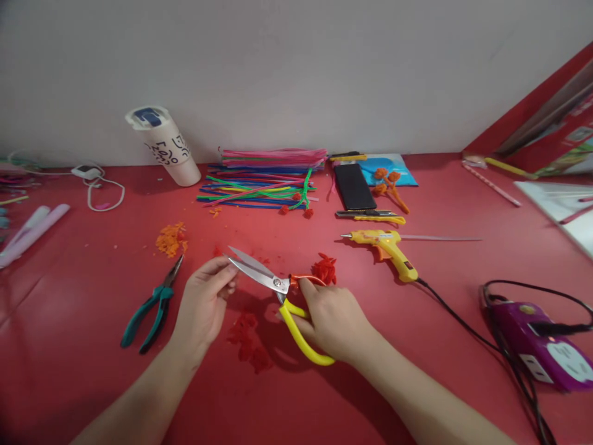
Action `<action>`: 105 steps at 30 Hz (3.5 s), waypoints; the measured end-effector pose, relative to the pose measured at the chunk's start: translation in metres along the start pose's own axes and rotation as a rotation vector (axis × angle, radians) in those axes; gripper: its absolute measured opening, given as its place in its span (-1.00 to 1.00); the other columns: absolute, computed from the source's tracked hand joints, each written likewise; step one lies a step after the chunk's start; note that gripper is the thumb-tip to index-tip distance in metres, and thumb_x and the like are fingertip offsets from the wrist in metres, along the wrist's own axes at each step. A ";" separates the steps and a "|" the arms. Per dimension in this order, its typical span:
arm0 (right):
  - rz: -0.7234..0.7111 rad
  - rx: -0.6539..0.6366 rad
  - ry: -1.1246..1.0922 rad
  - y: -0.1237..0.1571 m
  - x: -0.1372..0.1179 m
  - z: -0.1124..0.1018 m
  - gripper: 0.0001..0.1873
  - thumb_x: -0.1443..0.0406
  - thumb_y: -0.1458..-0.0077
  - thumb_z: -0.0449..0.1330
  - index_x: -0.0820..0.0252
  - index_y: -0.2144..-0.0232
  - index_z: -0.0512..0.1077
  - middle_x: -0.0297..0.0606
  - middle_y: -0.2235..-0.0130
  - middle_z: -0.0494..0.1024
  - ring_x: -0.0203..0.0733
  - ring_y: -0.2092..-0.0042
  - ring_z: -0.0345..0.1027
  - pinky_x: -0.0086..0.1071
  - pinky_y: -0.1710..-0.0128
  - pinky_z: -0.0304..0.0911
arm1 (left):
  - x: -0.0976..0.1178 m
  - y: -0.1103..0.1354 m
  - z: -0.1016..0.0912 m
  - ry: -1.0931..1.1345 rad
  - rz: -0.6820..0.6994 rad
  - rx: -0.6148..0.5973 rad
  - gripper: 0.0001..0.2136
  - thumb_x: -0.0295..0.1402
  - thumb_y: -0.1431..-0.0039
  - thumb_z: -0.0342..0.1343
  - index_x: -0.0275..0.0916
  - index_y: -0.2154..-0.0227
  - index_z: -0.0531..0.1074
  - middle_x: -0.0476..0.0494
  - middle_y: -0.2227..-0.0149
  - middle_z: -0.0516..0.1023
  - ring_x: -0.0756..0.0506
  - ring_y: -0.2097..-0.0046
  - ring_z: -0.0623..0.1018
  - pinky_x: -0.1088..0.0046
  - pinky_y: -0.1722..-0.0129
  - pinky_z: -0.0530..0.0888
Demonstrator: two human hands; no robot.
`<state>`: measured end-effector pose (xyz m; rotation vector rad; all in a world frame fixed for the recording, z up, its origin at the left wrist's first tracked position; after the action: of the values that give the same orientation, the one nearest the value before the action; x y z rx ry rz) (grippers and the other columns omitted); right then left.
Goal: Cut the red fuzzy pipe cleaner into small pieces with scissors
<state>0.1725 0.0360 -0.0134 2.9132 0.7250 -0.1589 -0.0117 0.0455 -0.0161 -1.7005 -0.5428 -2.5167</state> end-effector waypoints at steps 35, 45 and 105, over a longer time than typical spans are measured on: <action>-0.069 0.152 0.095 0.002 -0.002 0.004 -0.63 0.01 -0.07 -0.08 0.19 0.49 0.22 -0.30 0.67 0.39 -0.20 0.65 0.25 -0.42 0.61 -0.26 | -0.005 0.002 0.001 0.151 0.000 -0.033 -0.97 -0.46 0.10 0.16 -0.28 0.53 0.42 0.04 0.57 0.36 0.13 0.54 0.31 0.64 0.53 0.25; -0.041 0.161 0.073 0.002 0.001 0.006 -0.62 0.01 -0.07 -0.09 0.17 0.53 0.21 -0.32 0.69 0.35 -0.25 0.67 0.20 -0.42 0.61 -0.26 | -0.004 0.000 0.002 0.116 0.012 -0.044 -0.95 -0.44 0.07 0.15 -0.28 0.56 0.41 0.06 0.59 0.34 0.14 0.55 0.29 0.65 0.54 0.24; -0.044 0.080 0.048 0.002 -0.002 0.002 -0.60 0.02 -0.09 -0.13 0.25 0.38 0.24 -0.28 0.61 0.41 -0.21 0.59 0.27 -0.40 0.58 -0.23 | -0.004 0.002 0.004 0.137 -0.101 -0.008 -0.95 -0.50 0.22 0.17 -0.29 0.59 0.42 0.05 0.63 0.37 0.11 0.57 0.32 0.59 0.55 0.27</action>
<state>0.1721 0.0327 -0.0152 2.9875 0.8095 -0.1264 -0.0061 0.0442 -0.0180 -1.5250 -0.6231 -2.6832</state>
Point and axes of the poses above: each hand's wrist, its own y-axis away from the middle knuckle, its own z-axis out of the palm, x = y × z, the point moved 4 cm from there along -y, towards the middle knuckle
